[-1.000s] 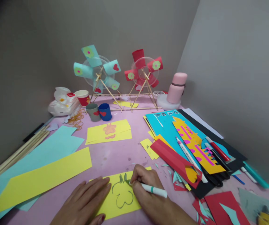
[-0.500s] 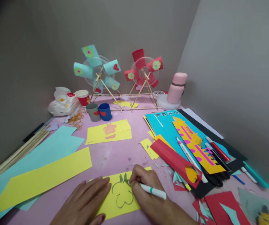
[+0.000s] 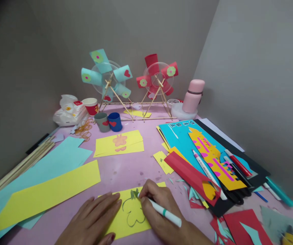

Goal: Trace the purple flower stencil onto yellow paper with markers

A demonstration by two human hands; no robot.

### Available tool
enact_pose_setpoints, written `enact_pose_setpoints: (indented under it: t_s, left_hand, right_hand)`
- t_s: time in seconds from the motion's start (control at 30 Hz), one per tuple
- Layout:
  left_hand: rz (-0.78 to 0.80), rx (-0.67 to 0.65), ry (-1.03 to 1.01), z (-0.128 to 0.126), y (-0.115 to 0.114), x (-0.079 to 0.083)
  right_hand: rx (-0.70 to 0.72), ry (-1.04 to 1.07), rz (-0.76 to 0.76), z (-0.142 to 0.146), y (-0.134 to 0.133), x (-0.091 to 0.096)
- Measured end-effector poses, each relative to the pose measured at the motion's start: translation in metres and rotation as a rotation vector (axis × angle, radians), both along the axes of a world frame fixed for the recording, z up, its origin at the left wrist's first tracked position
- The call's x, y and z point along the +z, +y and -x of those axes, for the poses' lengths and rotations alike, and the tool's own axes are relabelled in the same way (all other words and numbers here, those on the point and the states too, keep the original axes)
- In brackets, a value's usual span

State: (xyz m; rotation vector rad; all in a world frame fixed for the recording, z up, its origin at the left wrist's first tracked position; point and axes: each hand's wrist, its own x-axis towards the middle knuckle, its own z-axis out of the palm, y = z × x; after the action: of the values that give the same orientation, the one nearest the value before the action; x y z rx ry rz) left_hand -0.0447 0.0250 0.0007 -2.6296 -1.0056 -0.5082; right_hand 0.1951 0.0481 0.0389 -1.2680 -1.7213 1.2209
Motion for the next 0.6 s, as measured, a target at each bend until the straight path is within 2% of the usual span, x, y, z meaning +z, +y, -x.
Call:
enact_pose_setpoints:
  t_s: [0.1,0.33,0.6]
  left_hand:
    - [0.015,0.004,-0.026,-0.001,0.001,-0.003]
    - [0.109,0.056,0.056,-0.006,-0.004,0.017]
    - [0.048,0.037,0.075,-0.007,0.001,0.014]
  right_hand:
    - [0.032,-0.005,0.001,0.001,0.001,0.0]
    - [0.062,-0.023,-0.012,0.003,0.001,-0.002]
    - [0.085,-0.068,-0.034,0.003,0.002,-0.006]
